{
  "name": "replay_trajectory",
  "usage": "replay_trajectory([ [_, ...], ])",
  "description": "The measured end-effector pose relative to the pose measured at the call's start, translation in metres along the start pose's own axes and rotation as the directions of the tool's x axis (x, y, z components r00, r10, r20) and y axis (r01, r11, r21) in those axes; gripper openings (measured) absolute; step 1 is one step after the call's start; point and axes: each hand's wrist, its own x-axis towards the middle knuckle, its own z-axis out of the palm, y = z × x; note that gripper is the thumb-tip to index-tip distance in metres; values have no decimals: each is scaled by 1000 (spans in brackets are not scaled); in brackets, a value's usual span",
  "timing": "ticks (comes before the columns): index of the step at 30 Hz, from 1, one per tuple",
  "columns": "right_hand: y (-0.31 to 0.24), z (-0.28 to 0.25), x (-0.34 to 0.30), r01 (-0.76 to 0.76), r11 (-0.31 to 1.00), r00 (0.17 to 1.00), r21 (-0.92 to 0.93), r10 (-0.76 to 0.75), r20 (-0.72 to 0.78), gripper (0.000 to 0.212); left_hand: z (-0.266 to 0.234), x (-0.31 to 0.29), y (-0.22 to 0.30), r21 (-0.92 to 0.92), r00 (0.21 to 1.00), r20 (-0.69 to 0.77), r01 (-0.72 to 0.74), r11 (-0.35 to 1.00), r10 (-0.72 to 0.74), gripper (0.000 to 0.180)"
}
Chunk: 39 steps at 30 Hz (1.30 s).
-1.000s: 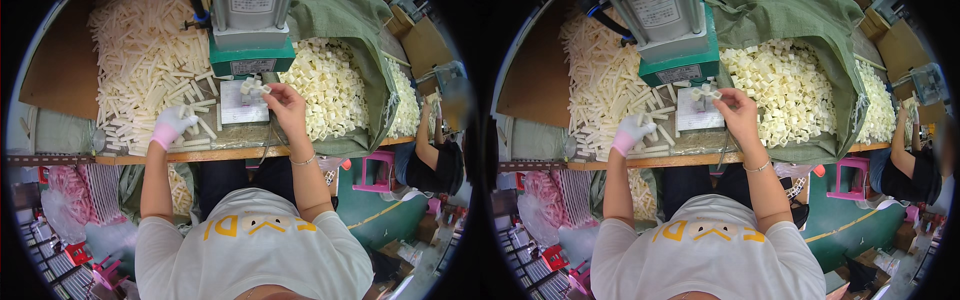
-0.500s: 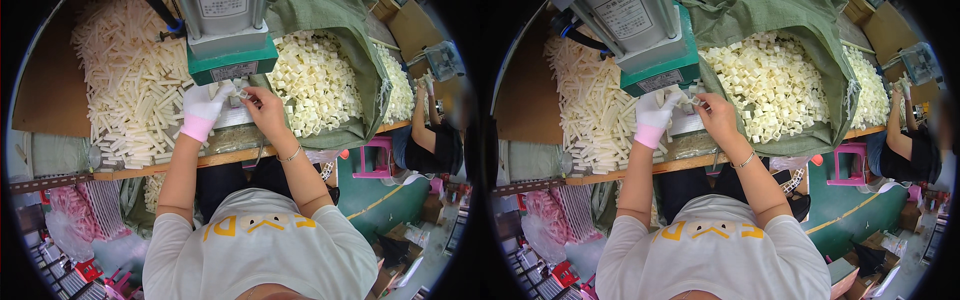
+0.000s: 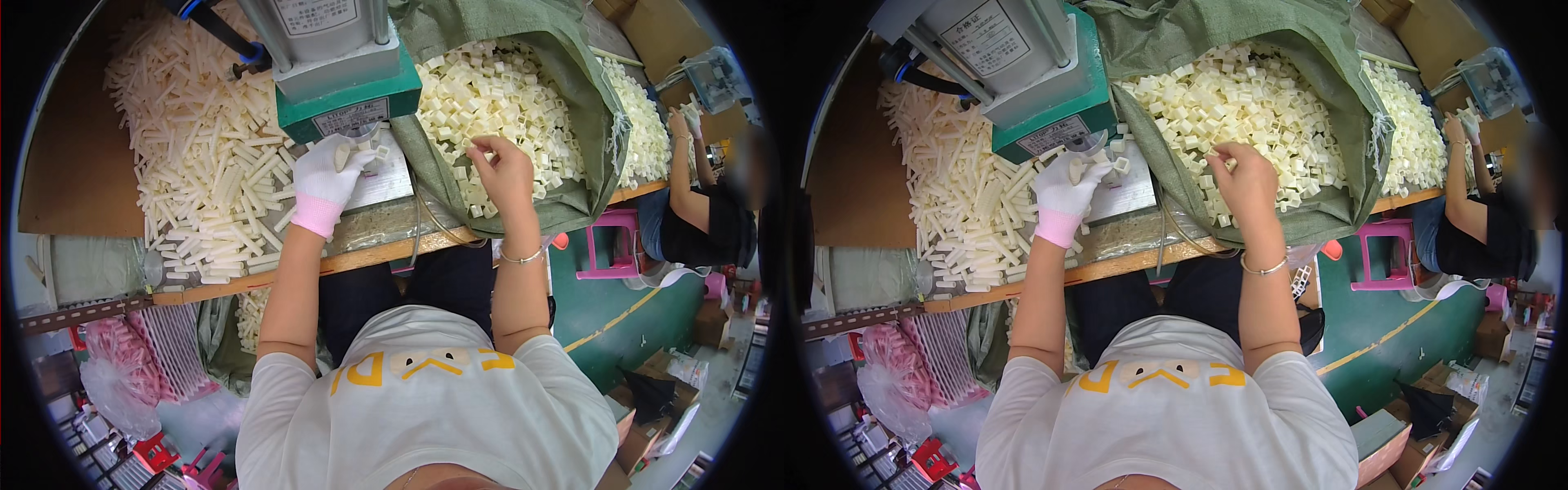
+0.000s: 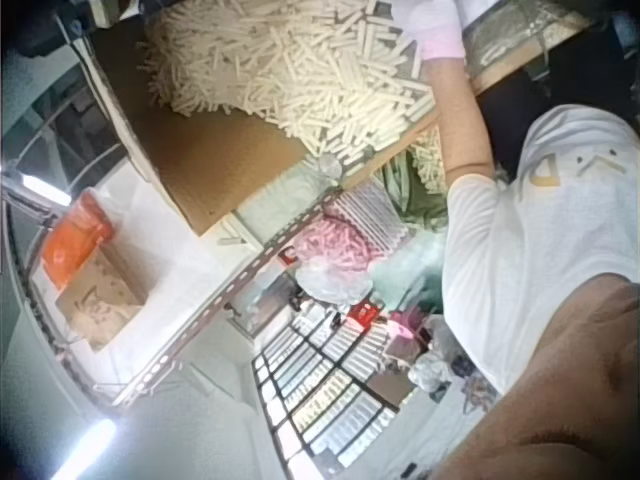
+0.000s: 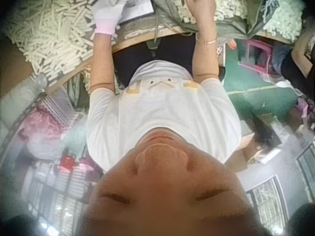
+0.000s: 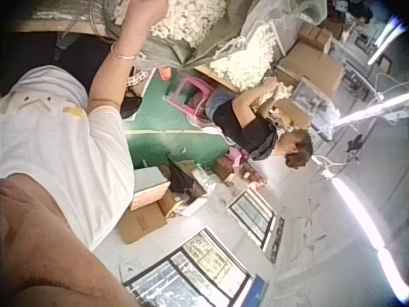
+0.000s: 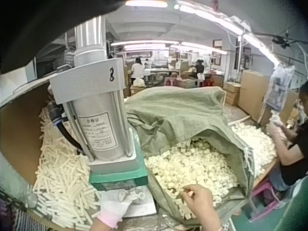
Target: Manually assemble and secure plastic tubes into a connector housing using a small pneumatic press.
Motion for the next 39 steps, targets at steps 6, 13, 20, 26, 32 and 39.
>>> replay_trajectory([
  [6, 15, 9, -16, 134, 808, 977, -574, -11, 212, 29, 3, 1, -4, -14, 999, -6, -52, 999, 52, 29],
  [13, 34, -13, -1, -199, 933, 970, 300, 143, 197, 18, -69, -24, -42, -759, 785, 70, 442, 479, -615, 26],
  [20, -21, 16, 0, -352, 778, 910, 520, 155, 385, 22, -131, -74, -111, -474, 903, -73, 341, 812, -422, 26],
  [26, -40, 77, -14, -198, 757, 953, 623, 0, 303, 27, -110, -75, -97, 112, 969, 82, 225, 968, -235, 31],
  [32, -45, 92, -27, 37, 883, 983, 468, -117, 142, 27, -82, -57, -91, 498, 868, 325, 180, 848, -375, 27],
  [39, -44, 89, -22, 234, 925, 952, 301, -280, 120, 23, -83, -46, -94, 214, 961, 275, -93, 972, 32, 24],
])
